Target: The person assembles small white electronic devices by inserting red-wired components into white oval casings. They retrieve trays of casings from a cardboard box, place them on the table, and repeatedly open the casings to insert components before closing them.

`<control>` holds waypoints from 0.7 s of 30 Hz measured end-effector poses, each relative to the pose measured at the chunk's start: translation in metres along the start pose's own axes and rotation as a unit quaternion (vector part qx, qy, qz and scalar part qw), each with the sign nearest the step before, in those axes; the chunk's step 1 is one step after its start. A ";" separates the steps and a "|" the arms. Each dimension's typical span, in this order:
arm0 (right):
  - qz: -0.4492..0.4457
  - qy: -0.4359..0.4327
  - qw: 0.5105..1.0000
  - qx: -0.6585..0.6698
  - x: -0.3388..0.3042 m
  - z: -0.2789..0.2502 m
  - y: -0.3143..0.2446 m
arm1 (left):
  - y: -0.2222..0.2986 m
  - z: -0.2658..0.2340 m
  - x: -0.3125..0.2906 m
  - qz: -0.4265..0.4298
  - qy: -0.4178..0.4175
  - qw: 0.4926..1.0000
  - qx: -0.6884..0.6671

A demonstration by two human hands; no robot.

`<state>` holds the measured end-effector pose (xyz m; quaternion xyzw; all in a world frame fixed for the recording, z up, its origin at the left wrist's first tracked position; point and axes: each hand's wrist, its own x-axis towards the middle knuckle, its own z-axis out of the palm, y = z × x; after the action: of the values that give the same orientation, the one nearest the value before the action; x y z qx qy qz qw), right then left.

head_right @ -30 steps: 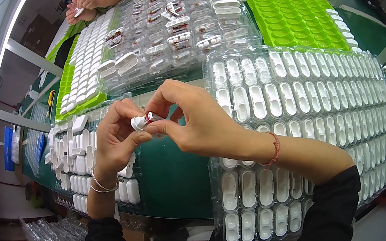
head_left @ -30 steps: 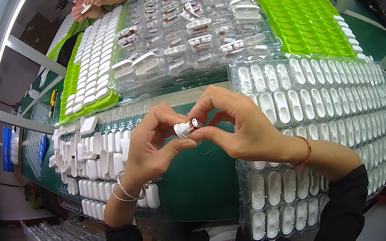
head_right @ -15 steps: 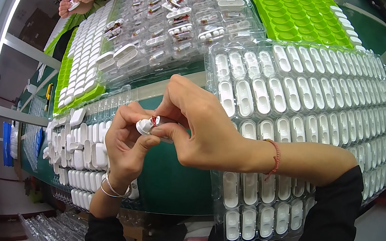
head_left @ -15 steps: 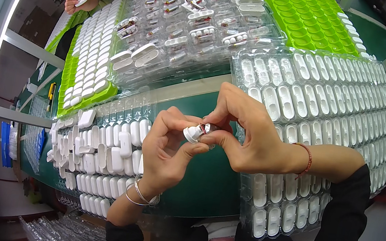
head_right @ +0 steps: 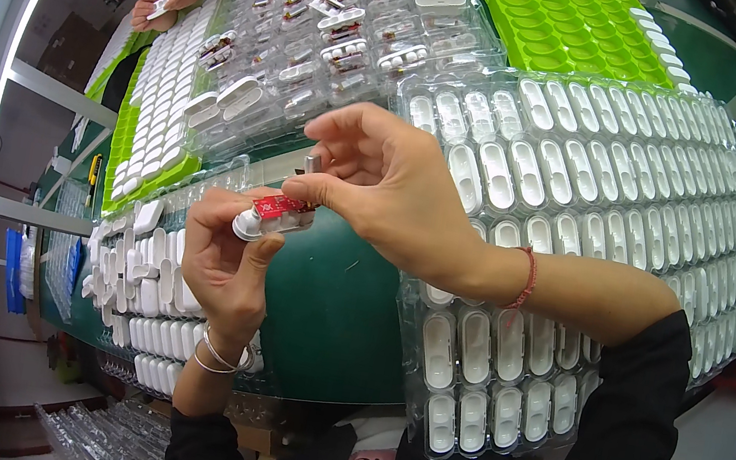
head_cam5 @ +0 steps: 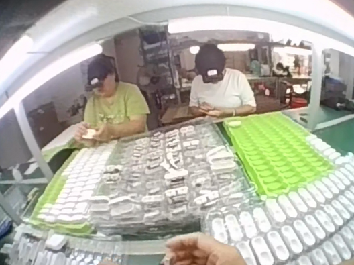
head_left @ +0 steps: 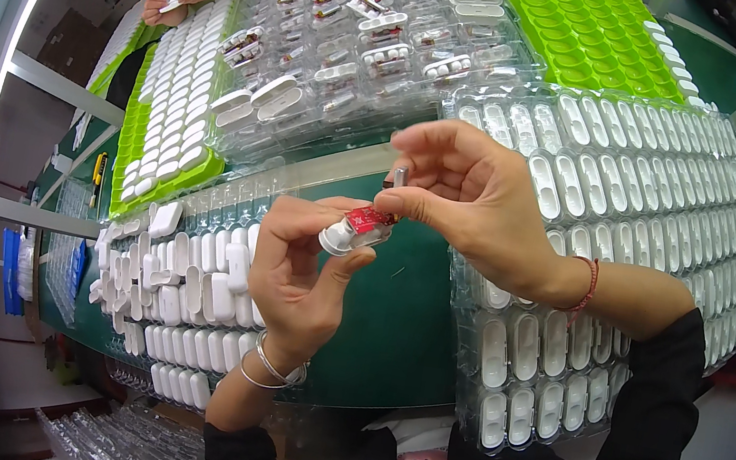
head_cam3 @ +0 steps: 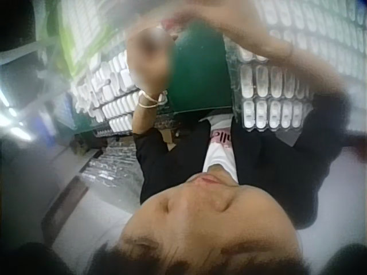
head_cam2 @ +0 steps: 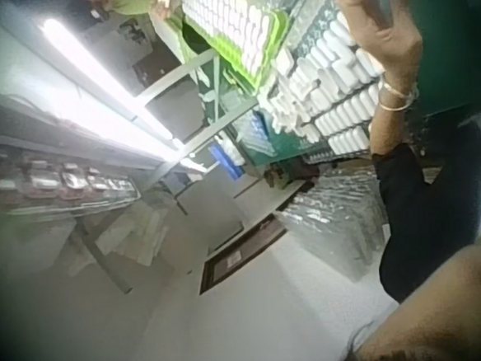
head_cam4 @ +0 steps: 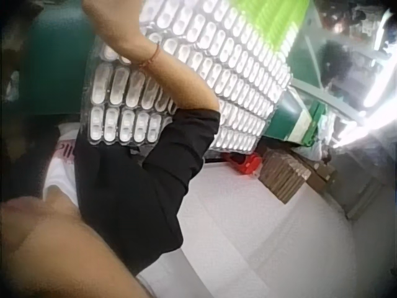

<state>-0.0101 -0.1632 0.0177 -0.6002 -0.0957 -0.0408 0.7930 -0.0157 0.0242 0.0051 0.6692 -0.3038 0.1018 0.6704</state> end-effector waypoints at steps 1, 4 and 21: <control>-0.003 -0.003 1.000 0.002 -0.002 0.001 0.001 | -0.001 -0.001 -0.001 0.006 -0.001 1.000 0.008; -0.023 -0.015 1.000 -0.002 -0.006 0.003 0.006 | -0.004 -0.003 -0.002 0.021 -0.005 1.000 0.018; -0.312 -0.090 0.923 -0.205 -0.005 -0.004 0.016 | -0.005 -0.010 -0.008 -0.011 -0.020 0.999 -0.026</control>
<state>-0.0117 -0.1626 0.0008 -0.6907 -0.3381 -0.2508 0.5879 -0.0167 0.0361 -0.0027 0.6567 -0.3119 0.0730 0.6827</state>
